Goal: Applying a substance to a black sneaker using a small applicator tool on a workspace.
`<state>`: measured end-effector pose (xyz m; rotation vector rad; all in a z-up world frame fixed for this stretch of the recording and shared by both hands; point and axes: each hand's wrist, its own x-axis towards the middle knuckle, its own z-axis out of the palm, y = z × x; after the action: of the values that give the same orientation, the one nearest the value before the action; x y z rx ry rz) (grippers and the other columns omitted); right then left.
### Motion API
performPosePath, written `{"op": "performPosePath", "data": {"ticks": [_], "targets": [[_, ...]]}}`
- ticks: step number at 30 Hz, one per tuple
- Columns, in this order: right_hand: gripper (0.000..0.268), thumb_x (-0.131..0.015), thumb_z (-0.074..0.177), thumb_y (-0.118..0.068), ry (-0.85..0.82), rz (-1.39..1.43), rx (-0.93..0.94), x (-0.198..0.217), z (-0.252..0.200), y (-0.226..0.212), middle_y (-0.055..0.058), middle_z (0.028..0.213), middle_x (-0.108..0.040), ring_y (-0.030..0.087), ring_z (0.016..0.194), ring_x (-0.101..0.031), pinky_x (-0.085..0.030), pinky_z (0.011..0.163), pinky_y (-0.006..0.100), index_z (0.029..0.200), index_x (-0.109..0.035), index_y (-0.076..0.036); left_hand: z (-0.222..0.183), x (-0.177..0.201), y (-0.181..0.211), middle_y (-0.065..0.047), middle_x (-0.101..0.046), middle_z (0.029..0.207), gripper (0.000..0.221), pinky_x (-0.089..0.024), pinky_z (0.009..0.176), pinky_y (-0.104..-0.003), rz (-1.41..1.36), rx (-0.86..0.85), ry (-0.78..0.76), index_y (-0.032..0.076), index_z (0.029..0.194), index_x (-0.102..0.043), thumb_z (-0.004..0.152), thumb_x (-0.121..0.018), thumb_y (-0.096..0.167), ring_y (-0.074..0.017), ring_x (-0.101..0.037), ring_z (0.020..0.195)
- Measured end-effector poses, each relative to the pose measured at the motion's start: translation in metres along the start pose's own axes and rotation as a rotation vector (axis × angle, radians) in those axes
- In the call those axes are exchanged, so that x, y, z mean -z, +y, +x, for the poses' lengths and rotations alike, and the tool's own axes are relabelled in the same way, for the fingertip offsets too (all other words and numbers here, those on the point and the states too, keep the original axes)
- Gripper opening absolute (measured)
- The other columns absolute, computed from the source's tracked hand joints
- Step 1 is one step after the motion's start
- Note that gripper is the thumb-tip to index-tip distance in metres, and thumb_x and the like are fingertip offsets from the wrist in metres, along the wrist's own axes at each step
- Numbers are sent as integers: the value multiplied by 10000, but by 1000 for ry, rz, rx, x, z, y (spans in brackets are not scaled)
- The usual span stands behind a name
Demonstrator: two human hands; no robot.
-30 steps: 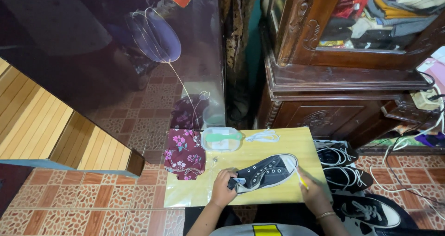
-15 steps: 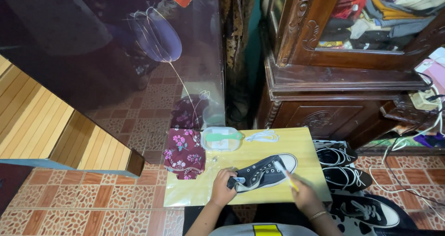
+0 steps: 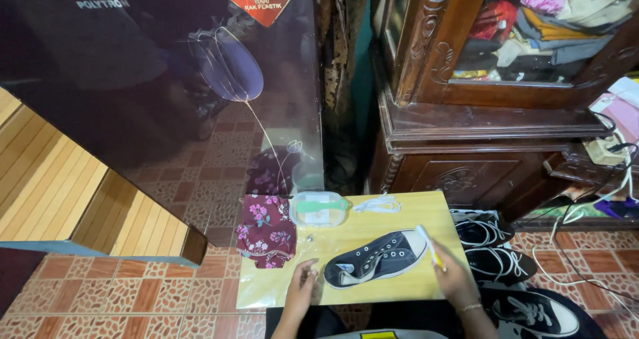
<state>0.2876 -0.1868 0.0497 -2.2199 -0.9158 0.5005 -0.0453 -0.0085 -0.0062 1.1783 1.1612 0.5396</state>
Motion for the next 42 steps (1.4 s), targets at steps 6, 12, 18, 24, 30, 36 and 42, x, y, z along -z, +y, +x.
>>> {"op": "performPosePath", "data": {"ticks": [6,12,18,24,30,36,42], "targets": [[531,-597,960,-291,-45,-7,-58,-5,49,-1,119,1421,-633,251,1287,-613,-461,1083,331,1413,-567,-16,23,-12,6,-129,-710,1178,497,-540,578,-260,-21,197,-157,90,1468,-488,1030,-504,327,-163,-668,664],[398,-710,904,-339,-145,-114,-130,-26,69,6,136,942,-775,240,789,-737,-576,759,329,1108,-711,3,15,-30,22,-130,-401,1304,622,-661,742,-277,219,181,-190,111,1504,-499,1011,-494,491,-185,-688,743],[385,-764,820,-168,2,114,5,-21,49,15,100,864,-724,209,708,-620,-514,708,316,1167,-697,-15,11,-29,14,-88,-704,1289,430,-580,856,-293,-64,151,-137,99,1381,-620,980,-594,252,-186,-680,1063],[683,-751,825,-104,78,205,76,-24,32,12,66,920,-650,164,743,-560,-489,716,284,1471,-530,-94,-3,-47,13,-178,-554,1385,883,-462,1093,-397,215,-416,96,10,1430,-422,697,-901,120,-307,-587,1273],[586,-609,844,-76,-6,55,219,-5,49,-8,156,1373,-608,296,1189,-624,-469,1007,358,1420,-523,-12,4,-47,10,-112,-563,1185,476,-431,998,-388,444,-645,124,70,1209,-602,784,-789,173,-293,-514,1099],[420,-607,946,-151,-229,-491,354,-1,63,-138,207,1231,-703,349,1185,-688,-592,978,479,1361,-552,-121,2,-38,34,-46,-503,1068,361,-426,1027,-407,501,-423,-36,132,1150,-513,933,-738,312,-258,-493,1137],[266,-595,911,-143,-169,-971,723,-154,152,-95,81,1029,-678,302,835,-725,-556,555,643,1157,-688,-189,3,-32,39,-83,-563,1056,319,-452,1017,-429,498,-495,-34,111,1158,-546,969,-681,330,-296,-535,1131]]}}
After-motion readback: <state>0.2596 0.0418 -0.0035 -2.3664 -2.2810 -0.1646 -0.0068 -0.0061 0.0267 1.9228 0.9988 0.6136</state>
